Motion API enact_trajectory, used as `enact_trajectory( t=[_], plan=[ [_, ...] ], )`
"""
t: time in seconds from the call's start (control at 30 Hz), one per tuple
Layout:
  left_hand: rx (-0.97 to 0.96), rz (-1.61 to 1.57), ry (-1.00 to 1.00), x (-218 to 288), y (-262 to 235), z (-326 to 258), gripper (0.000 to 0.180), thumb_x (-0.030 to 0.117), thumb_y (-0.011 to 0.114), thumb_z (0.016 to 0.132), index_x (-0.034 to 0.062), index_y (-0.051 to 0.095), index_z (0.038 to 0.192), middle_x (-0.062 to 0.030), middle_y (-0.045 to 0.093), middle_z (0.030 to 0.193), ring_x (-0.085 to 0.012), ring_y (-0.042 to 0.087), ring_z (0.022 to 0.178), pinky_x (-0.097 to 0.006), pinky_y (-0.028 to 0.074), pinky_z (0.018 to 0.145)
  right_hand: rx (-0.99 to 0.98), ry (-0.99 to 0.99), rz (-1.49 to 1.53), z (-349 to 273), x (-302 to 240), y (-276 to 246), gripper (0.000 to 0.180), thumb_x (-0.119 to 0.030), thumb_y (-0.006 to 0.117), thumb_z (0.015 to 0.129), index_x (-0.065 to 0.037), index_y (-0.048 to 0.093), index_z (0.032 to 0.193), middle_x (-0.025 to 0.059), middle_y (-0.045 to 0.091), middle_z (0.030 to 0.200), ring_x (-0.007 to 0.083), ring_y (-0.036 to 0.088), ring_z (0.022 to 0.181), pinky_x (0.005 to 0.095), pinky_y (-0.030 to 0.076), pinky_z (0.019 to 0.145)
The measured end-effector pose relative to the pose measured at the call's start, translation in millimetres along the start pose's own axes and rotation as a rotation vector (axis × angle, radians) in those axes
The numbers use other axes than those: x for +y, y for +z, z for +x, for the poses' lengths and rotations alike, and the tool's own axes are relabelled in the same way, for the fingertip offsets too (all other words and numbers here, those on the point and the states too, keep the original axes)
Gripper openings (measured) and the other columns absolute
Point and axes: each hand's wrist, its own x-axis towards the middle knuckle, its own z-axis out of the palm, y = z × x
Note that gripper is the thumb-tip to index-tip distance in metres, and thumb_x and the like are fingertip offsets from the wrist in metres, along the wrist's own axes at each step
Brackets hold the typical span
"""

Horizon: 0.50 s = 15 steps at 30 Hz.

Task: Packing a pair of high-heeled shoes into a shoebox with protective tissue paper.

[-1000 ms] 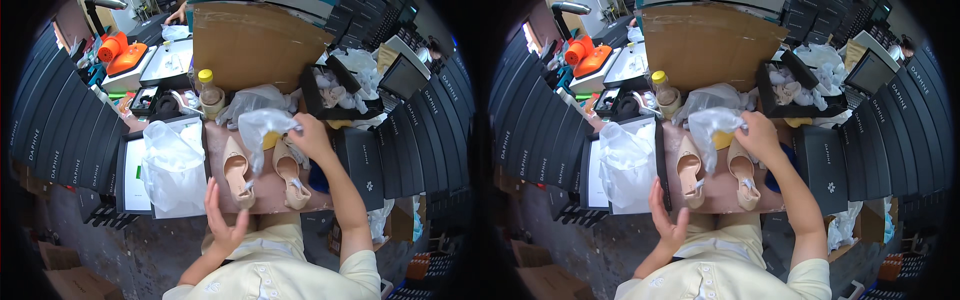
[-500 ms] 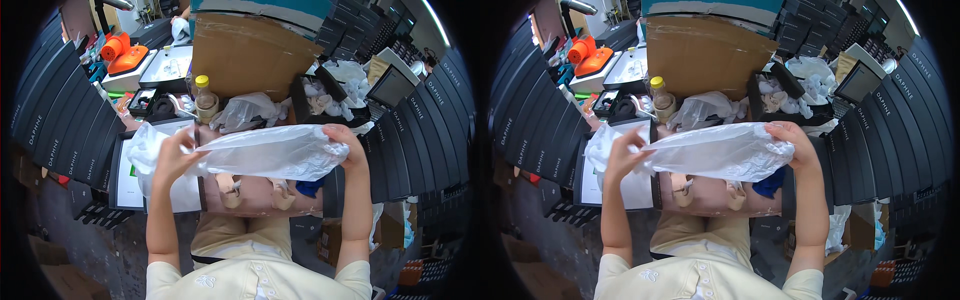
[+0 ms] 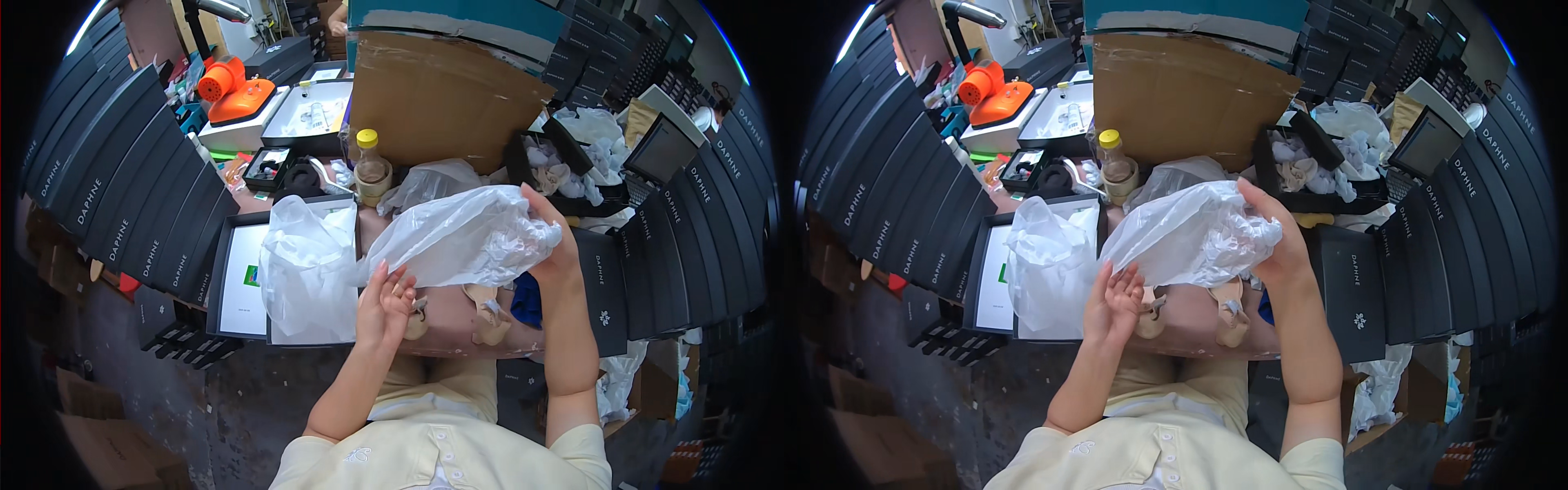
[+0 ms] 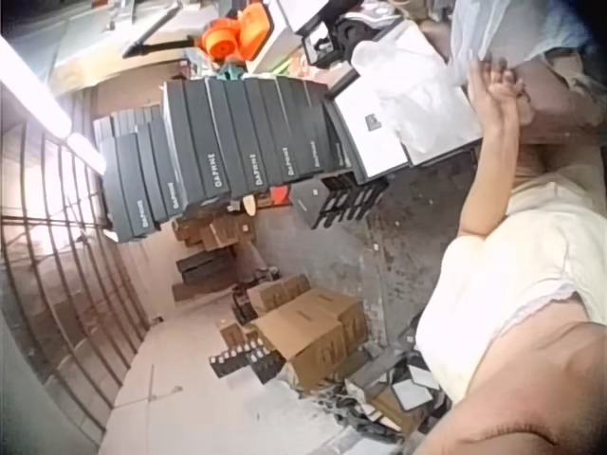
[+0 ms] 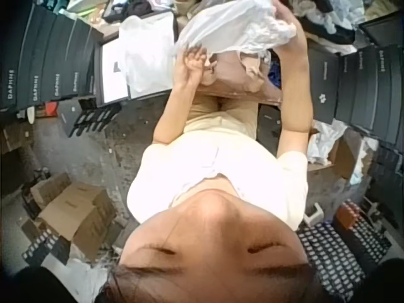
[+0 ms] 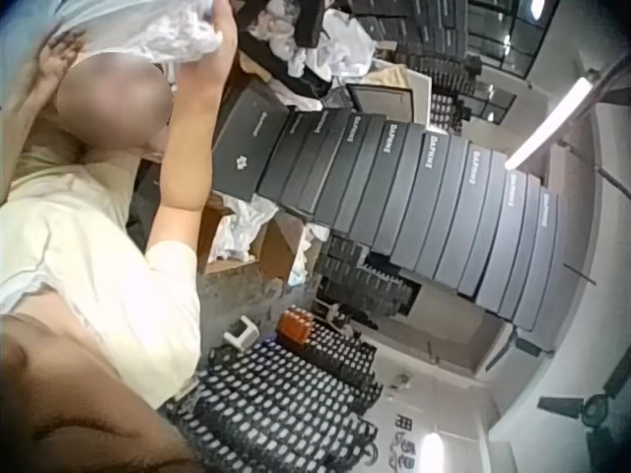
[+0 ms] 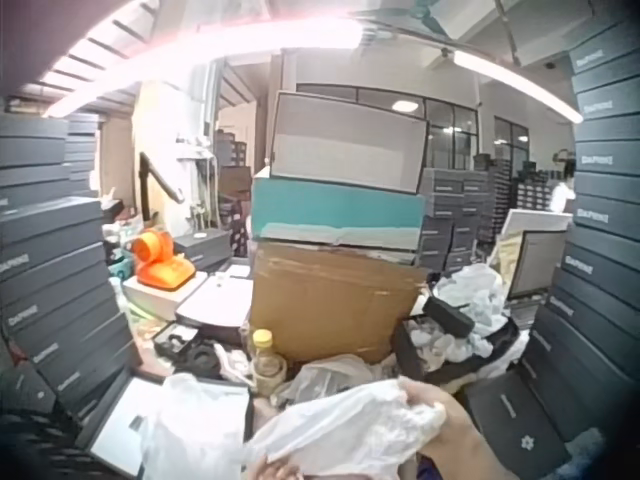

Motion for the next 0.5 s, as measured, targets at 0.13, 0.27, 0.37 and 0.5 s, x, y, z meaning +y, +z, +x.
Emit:
enact_trajectory(
  t=[0.13, 0.27, 0.37, 0.5],
  plan=[
    [-0.275, 0.012, -0.138, -1.3, -3.9, -16.7, 0.036, 0.035, 0.057, 0.088, -0.0001, 0.053, 0.095, -0.0115, 0.057, 0.091, -0.0213, 0.058, 0.077, -0.03, 0.049, 0.064, -0.19, -0.021, 0.278, -3.0, 4.2, 21.8, 0.032, -0.026, 0.042, 0.094, -0.002, 0.063, 0.094, 0.0091, 0.067, 0.087, 0.0192, 0.065, 0.078, 0.0331, 0.053, 0.07],
    [-0.182, -0.198, -0.409, -2.6, 23.7, -15.3, 0.054, 0.045, 0.057, 0.084, -0.0033, 0.051, 0.107, -0.0176, 0.054, 0.104, -0.0295, 0.056, 0.092, -0.039, 0.048, 0.084, -0.206, -0.079, 0.353, -10.9, 12.6, 34.0, 0.032, -0.028, 0.043, 0.094, -0.003, 0.063, 0.094, 0.0088, 0.067, 0.087, 0.0184, 0.066, 0.077, 0.033, 0.054, 0.068],
    [-0.158, -0.343, -0.546, -10.5, 21.6, 0.5, 0.059, 0.047, 0.06, 0.081, -0.0036, 0.05, 0.111, -0.021, 0.051, 0.114, -0.0347, 0.05, 0.107, -0.045, 0.039, 0.096, -0.221, -0.176, 0.453, -11.7, 16.5, 28.5, 0.029, -0.03, 0.045, 0.093, -0.005, 0.06, 0.094, 0.0062, 0.066, 0.083, 0.0148, 0.065, 0.069, 0.0292, 0.054, 0.06],
    [-0.391, -0.333, -0.432, 9.0, 18.4, 14.5, 0.071, 0.044, 0.067, 0.075, -0.0065, 0.043, 0.119, -0.0206, 0.049, 0.123, -0.0317, 0.05, 0.111, -0.044, 0.04, 0.094, -0.322, -0.129, 0.511, -9.7, 16.7, 45.1, 0.021, -0.026, 0.052, 0.091, -0.008, 0.057, 0.082, 0.0009, 0.058, 0.066, 0.0094, 0.056, 0.055, 0.0237, 0.046, 0.048]
  ],
)
